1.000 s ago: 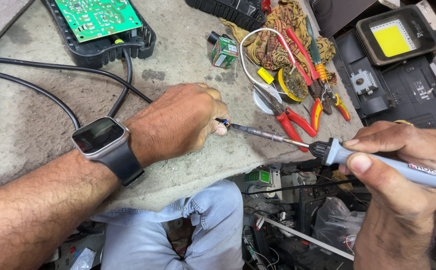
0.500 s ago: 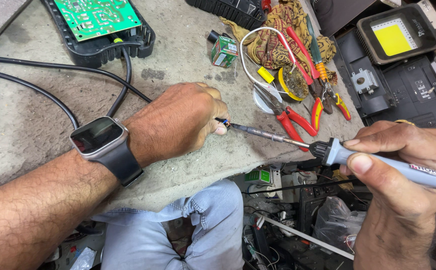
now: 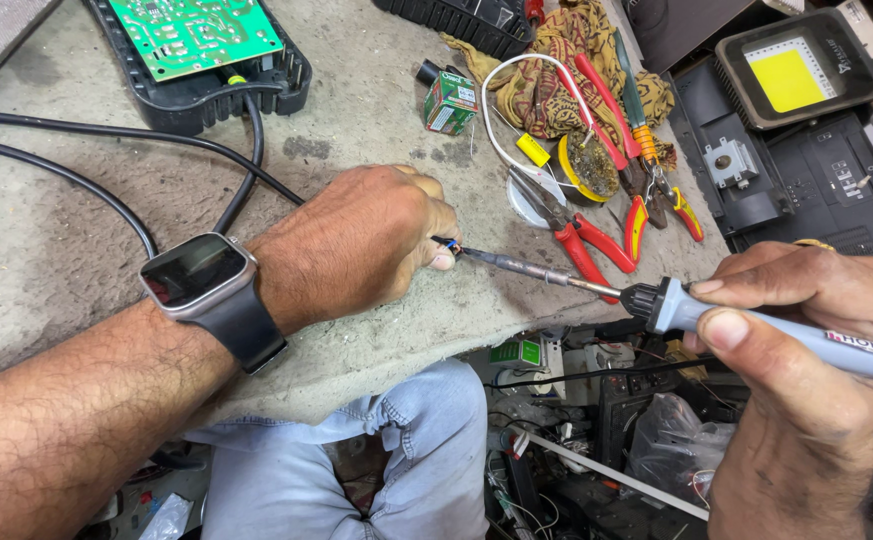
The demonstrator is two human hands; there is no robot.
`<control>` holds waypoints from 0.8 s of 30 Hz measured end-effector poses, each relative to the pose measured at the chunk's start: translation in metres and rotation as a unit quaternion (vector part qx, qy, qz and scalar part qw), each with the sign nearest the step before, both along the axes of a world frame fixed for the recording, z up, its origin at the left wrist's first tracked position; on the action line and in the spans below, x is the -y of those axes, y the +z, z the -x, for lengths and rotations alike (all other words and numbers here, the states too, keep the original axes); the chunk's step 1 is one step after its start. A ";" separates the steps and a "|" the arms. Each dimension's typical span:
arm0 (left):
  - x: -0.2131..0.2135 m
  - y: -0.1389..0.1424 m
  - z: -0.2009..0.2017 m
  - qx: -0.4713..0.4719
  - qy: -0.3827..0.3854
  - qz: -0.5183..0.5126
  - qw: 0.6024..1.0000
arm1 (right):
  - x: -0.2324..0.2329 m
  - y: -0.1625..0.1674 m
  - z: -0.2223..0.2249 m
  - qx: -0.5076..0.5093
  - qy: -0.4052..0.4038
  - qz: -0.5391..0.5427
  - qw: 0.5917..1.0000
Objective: The person strips the ends of two wires, inserts a small cylindrical component, and solders the connections using a soldering iron. They then use pliers to trim the excess leads and inspect the joint.
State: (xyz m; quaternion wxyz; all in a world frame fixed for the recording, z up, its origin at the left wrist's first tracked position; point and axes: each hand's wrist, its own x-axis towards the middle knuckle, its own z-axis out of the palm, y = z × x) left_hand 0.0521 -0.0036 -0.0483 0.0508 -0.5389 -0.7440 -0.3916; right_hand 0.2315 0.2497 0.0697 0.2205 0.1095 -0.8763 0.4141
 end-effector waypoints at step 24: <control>-0.001 0.001 0.000 0.010 0.002 0.004 1.000 | 0.003 0.001 0.000 0.001 -0.005 -0.007 1.000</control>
